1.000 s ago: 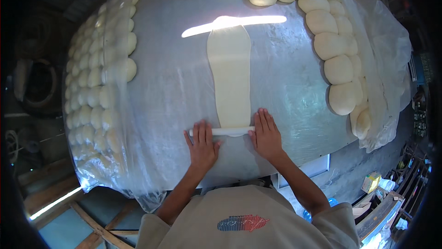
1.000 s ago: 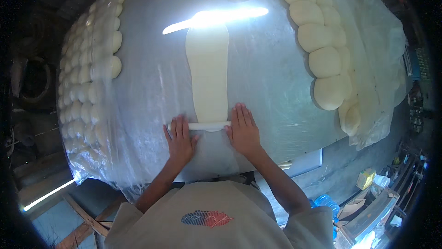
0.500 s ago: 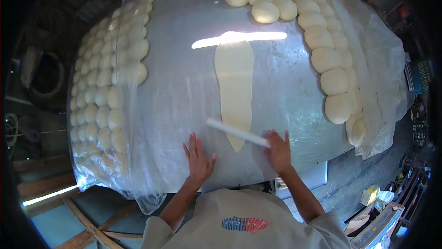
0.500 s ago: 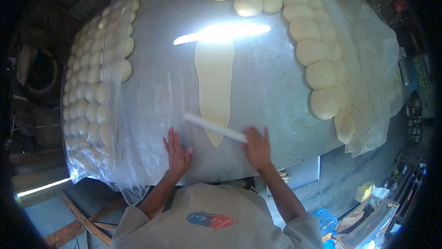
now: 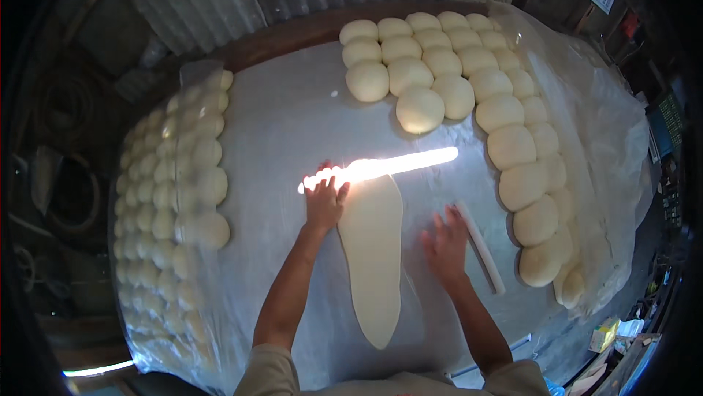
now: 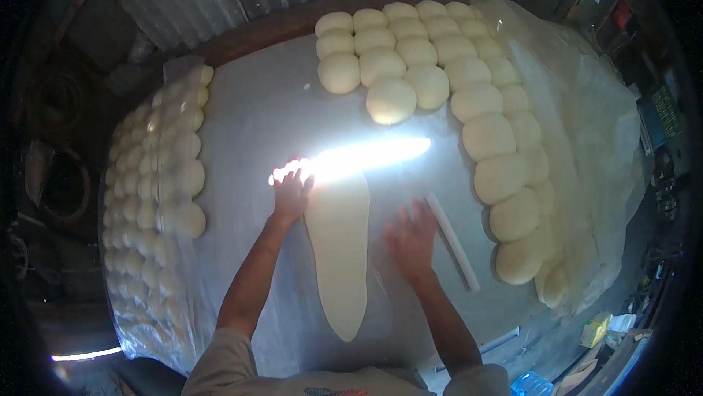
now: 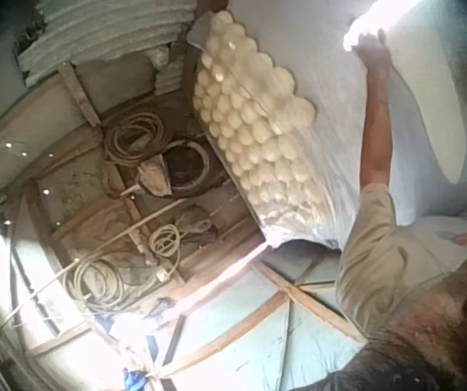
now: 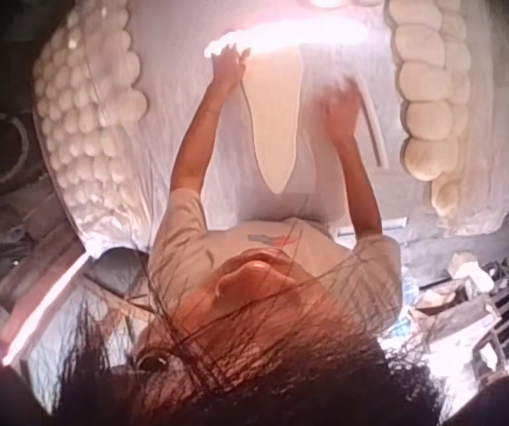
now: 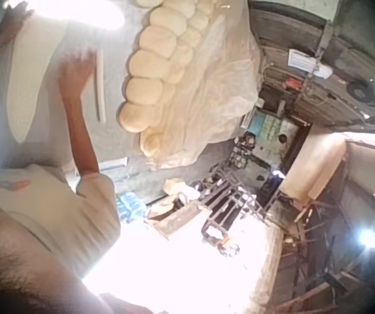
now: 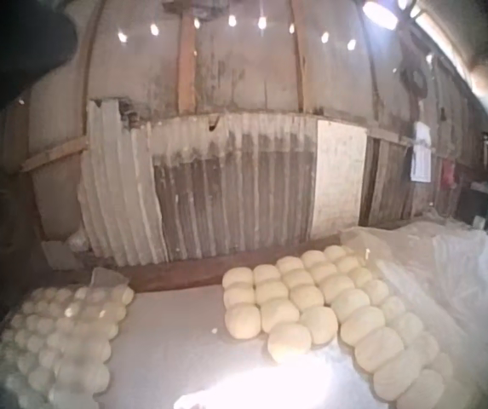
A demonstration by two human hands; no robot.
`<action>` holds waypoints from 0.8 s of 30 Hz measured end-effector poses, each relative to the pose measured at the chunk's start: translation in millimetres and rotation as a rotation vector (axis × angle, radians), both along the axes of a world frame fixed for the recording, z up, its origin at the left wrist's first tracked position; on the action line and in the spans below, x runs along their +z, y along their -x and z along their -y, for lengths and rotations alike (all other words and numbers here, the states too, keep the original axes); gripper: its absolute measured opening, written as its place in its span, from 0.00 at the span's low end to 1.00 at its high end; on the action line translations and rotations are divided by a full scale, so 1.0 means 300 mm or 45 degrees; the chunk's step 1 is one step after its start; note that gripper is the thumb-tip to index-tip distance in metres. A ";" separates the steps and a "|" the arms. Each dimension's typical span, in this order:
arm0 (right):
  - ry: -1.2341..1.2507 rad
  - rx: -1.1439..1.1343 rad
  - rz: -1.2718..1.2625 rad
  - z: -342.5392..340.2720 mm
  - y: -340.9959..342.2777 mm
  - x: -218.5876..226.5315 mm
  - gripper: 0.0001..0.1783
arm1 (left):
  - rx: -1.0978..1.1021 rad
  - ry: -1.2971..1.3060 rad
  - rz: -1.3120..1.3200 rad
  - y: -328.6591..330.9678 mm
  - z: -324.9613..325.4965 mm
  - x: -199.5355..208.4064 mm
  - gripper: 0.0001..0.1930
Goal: The person takes dough balls from a large batch on a table and uses a rolling pin to flatten each one into an elongated shape. They then roll the flattened dough by hand into a cylindrical roll and place it onto a metal tray.
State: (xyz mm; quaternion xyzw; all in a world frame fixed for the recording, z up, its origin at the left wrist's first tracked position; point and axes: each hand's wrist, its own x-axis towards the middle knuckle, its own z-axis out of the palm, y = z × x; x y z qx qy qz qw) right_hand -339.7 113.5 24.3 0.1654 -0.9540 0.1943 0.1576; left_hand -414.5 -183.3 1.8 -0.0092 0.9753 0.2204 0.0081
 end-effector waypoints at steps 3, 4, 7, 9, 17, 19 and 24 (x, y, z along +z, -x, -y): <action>0.038 0.080 0.026 0.218 0.271 -0.084 0.25 | -0.089 0.050 -0.153 0.098 -0.053 -0.022 0.22; 0.006 0.046 0.102 0.283 0.326 -0.079 0.23 | -0.111 0.014 -0.206 0.108 -0.047 -0.031 0.20; 0.142 0.100 0.143 0.359 0.418 -0.088 0.18 | -0.136 -0.142 -0.346 0.106 -0.028 -0.032 0.13; 0.238 0.163 0.323 0.346 0.447 -0.093 0.16 | -0.107 -0.296 -0.304 0.106 -0.045 -0.012 0.11; 0.969 0.248 0.596 0.231 0.310 0.104 0.07 | 0.041 -1.050 -0.023 -0.025 -0.021 0.230 0.10; 0.979 0.273 0.692 0.165 0.210 0.302 0.08 | -0.046 -1.052 0.011 -0.120 -0.032 0.372 0.08; 1.242 0.502 0.902 0.103 -0.060 0.714 0.07 | -0.131 -1.255 0.015 -0.454 -0.020 0.738 0.07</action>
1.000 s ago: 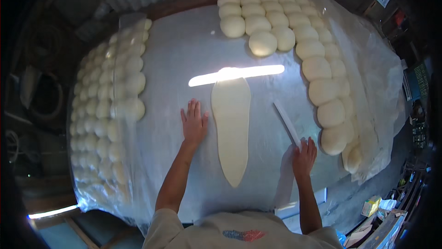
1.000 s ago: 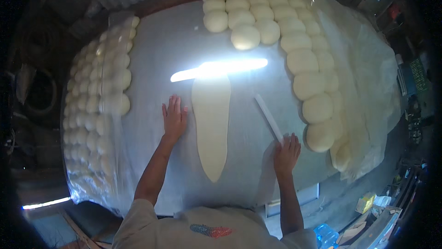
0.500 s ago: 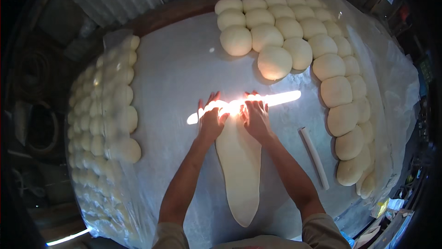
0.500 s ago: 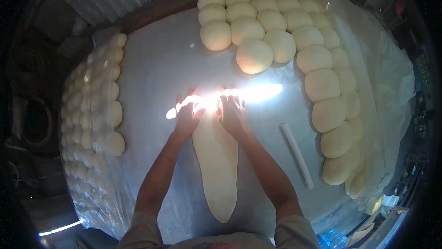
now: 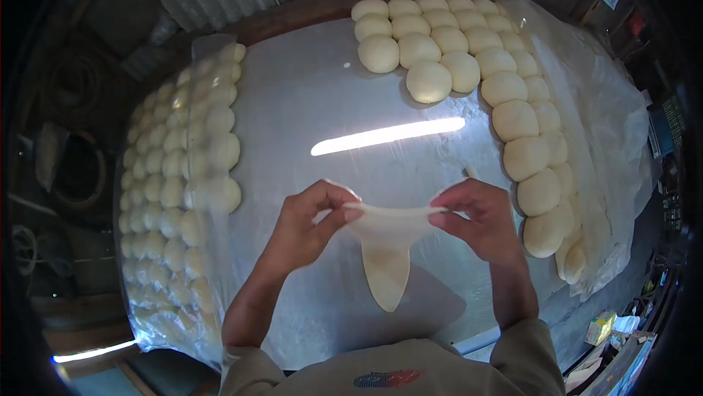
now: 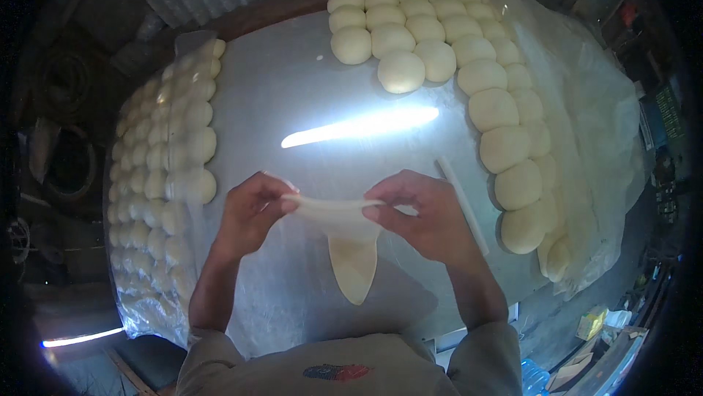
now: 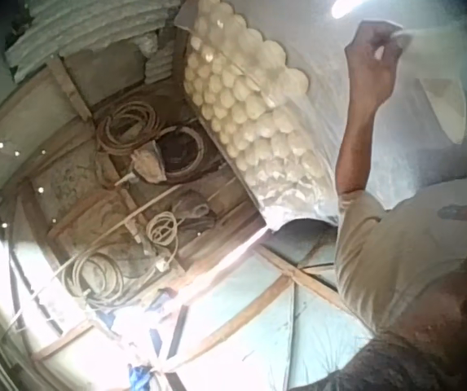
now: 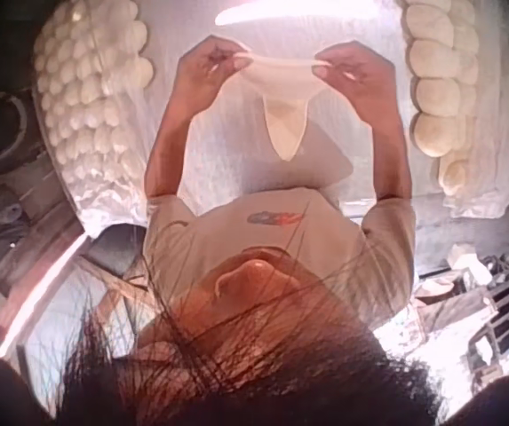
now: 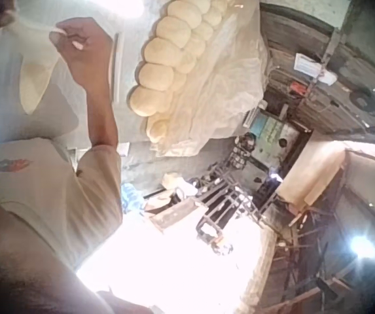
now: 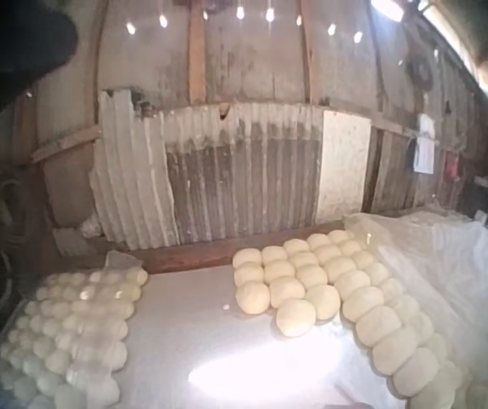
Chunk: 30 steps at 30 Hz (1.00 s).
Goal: The person takes dough balls from a large batch on a table and uses a rolling pin to flatten each one into an elongated shape. They then roll the flattened dough by hand into a cylindrical roll and place it onto a metal tray.
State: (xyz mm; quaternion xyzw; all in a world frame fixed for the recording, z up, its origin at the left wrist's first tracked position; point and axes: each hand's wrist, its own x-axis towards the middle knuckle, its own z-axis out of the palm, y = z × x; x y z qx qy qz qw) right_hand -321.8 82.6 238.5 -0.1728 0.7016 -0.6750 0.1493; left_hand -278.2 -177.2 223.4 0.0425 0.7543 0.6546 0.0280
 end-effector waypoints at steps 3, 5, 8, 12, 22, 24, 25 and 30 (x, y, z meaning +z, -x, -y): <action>0.123 0.082 -0.110 -0.033 -0.110 0.181 0.08 | -0.051 -0.002 -0.144 -0.147 -0.021 0.200 0.07; 0.035 0.045 -0.240 -0.027 -0.146 0.277 0.07 | -0.055 -0.035 -0.177 -0.214 -0.034 0.291 0.07; 0.170 0.096 -0.150 -0.008 -0.133 0.363 0.08 | 0.037 -0.038 -0.160 -0.214 -0.038 0.363 0.06; 0.064 -0.014 -0.503 0.057 -0.043 0.437 0.12 | 0.223 0.223 -0.407 -0.158 0.025 0.457 0.08; -0.295 -0.145 -0.584 -0.012 -0.133 0.086 0.12 | 0.140 0.266 -0.489 -0.235 -0.005 0.068 0.07; -0.282 -0.094 -0.419 -0.057 -0.232 -0.192 0.10 | 0.235 0.337 -0.317 -0.357 -0.076 -0.206 0.06; -0.273 -0.187 -0.309 -0.042 -0.310 -0.319 0.09 | 0.290 0.296 -0.261 -0.424 -0.101 -0.351 0.05; -1.217 0.187 -0.823 -0.106 -0.662 -0.731 0.21 | 0.067 1.158 -0.416 -0.768 -0.236 -0.746 0.12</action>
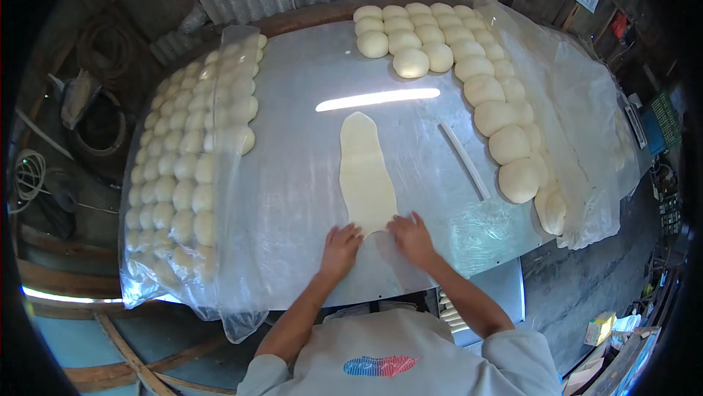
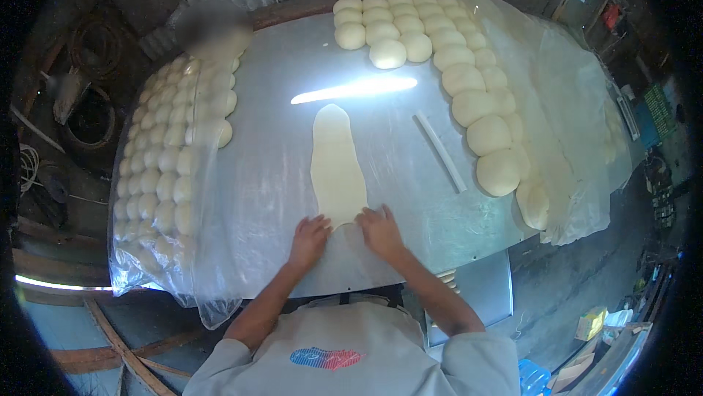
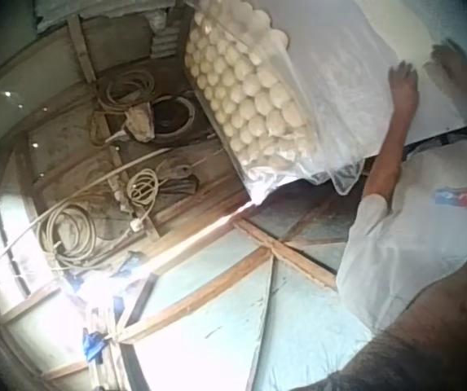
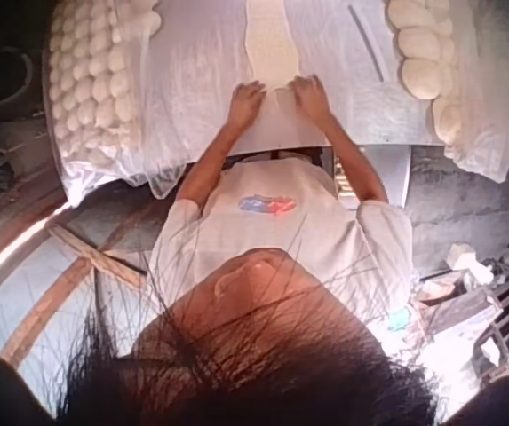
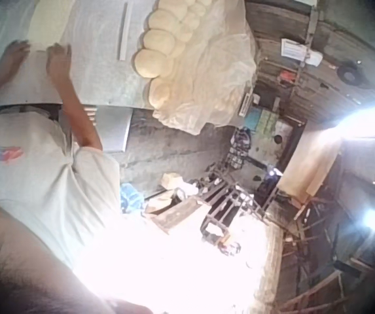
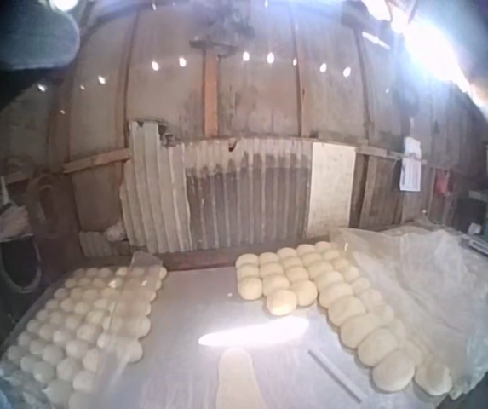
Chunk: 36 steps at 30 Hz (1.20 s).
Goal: The person takes dough balls from a large batch on a table and uses a rolling pin to flatten each one into an elongated shape. They then roll the flattened dough by hand into a cylindrical roll and place it onto a metal tray.
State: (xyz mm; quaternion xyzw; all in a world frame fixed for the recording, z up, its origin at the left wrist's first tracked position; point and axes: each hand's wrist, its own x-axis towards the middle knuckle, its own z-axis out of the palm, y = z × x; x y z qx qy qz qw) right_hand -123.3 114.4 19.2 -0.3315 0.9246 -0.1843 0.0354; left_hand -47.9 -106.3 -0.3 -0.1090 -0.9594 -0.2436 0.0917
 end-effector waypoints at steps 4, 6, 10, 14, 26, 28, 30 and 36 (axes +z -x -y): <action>-0.012 -0.019 -0.302 -0.007 -0.204 0.017 0.24 | -0.005 0.238 0.012 -0.116 -0.052 0.044 0.17; -0.076 -0.053 -0.414 -0.010 -0.251 0.026 0.23 | 0.036 0.329 -0.030 -0.162 -0.086 0.061 0.22; -0.234 -0.023 -0.386 0.010 -0.260 0.081 0.23 | 0.090 0.390 -0.027 -0.205 -0.106 0.081 0.23; -0.366 -0.004 0.187 0.079 -0.225 0.244 0.26 | 0.165 0.356 0.071 -0.234 -0.122 0.119 0.24; -0.140 0.139 -0.103 0.114 -0.289 0.049 0.30 | 0.198 0.160 0.141 -0.218 -0.109 0.128 0.24; -0.284 0.161 0.036 0.110 -0.261 0.079 0.31 | 0.172 0.168 0.037 -0.188 -0.119 0.092 0.25; -0.017 0.006 -0.191 0.088 -0.225 0.098 0.28 | 0.104 0.267 0.094 -0.160 -0.134 0.069 0.28; -0.102 0.006 -0.295 0.048 -0.308 0.032 0.25 | 0.043 0.256 0.112 -0.240 -0.124 0.073 0.29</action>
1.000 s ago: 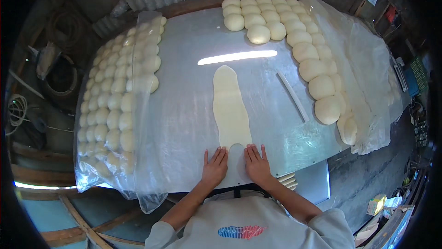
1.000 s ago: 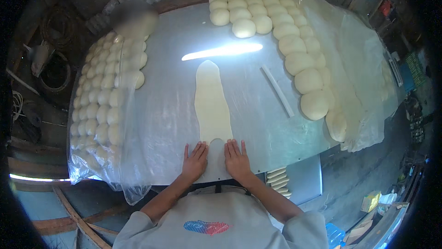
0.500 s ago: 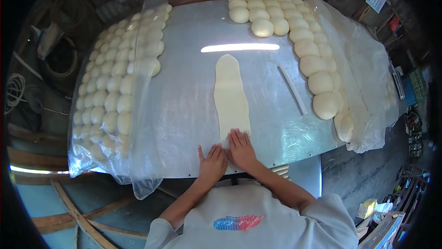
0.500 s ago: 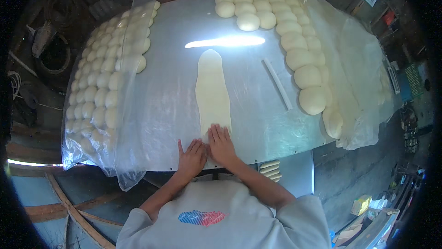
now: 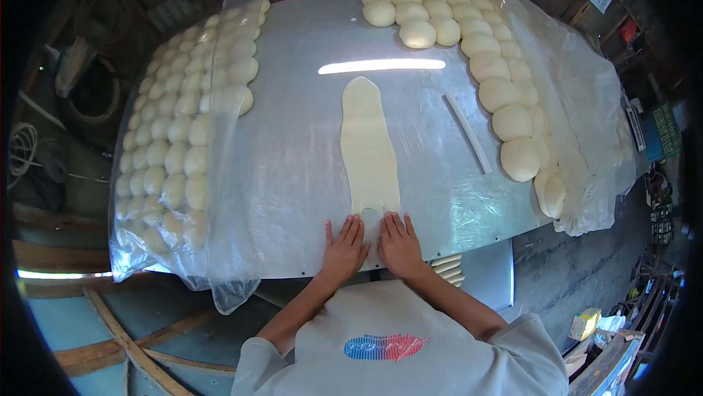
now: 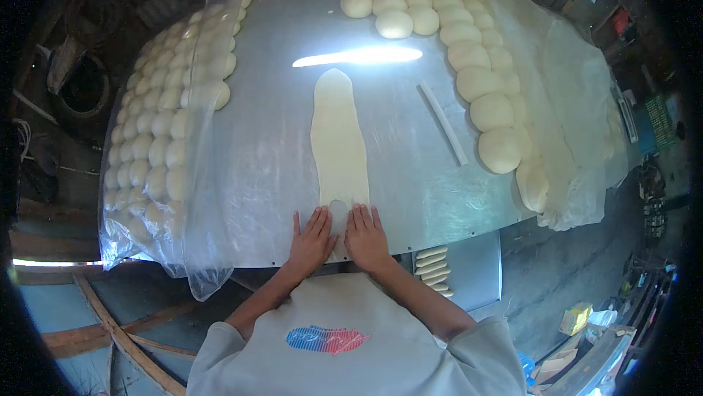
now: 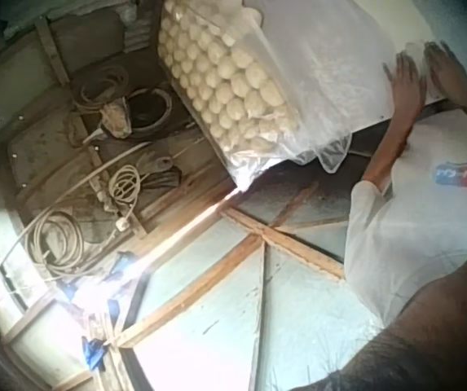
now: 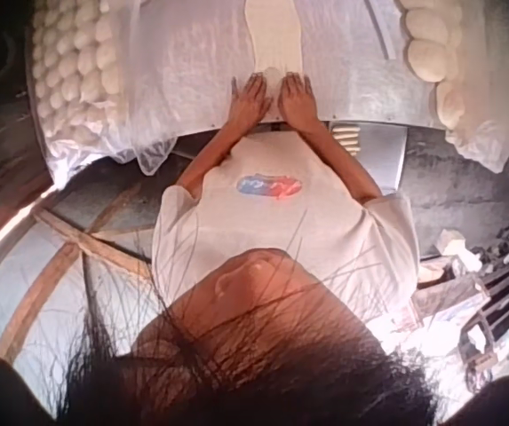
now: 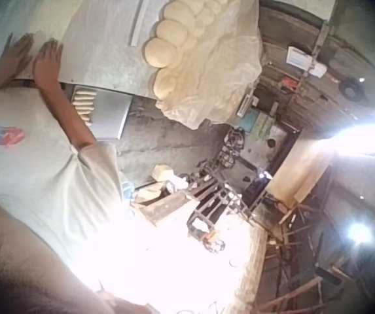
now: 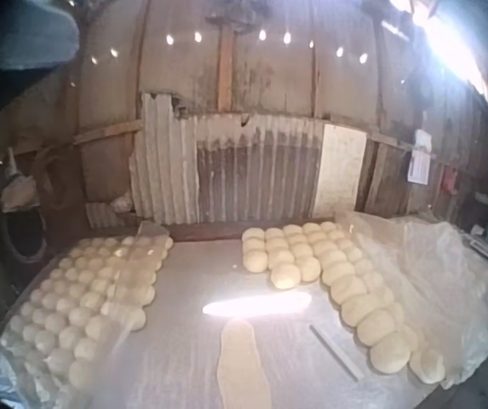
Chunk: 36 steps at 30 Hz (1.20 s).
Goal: The person takes dough balls from a large batch on a table and uses a rolling pin to flatten each one into an elongated shape. They then roll the flattened dough by hand into a cylindrical roll and place it onto a metal tray.
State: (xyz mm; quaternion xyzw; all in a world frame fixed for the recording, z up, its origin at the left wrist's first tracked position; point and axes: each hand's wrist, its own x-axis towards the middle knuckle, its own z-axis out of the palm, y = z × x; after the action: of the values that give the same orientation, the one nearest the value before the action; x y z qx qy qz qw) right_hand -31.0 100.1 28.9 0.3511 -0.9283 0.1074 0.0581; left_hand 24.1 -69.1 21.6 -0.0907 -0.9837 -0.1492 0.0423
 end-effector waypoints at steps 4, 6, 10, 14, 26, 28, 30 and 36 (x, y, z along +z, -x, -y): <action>-0.268 0.045 0.355 0.032 0.026 0.120 0.27 | -0.042 -0.031 0.157 -0.075 0.024 0.044 0.28; -0.057 0.125 0.247 0.067 0.054 0.119 0.27 | 0.010 -0.115 0.192 -0.099 0.055 0.049 0.26; 0.141 0.197 -0.021 0.122 0.049 0.058 0.27 | 0.225 -0.204 0.127 -0.155 0.101 0.026 0.24; -0.047 0.238 0.211 0.117 0.012 0.072 0.30 | 0.319 -0.071 -0.041 -0.153 0.116 -0.019 0.22; -0.050 0.373 0.273 0.064 0.055 0.128 0.33 | 0.414 -0.117 -0.061 -0.142 0.088 -0.021 0.21; 0.000 0.369 0.358 0.065 0.102 0.137 0.34 | 0.428 -0.112 -0.054 -0.140 0.085 -0.007 0.20; -0.047 0.194 0.215 0.055 0.145 0.125 0.34 | 0.411 -0.146 -0.009 -0.127 0.086 0.009 0.19; -0.128 0.286 0.448 -0.008 0.093 0.134 0.33 | 0.424 -0.139 -0.006 -0.130 0.094 -0.001 0.18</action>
State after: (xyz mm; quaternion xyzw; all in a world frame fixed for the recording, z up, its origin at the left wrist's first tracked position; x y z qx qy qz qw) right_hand -58.8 102.6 69.1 0.4306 -0.8834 0.1265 -0.1346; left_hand 63.0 -97.3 21.3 0.0758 -0.9755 -0.1932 0.0735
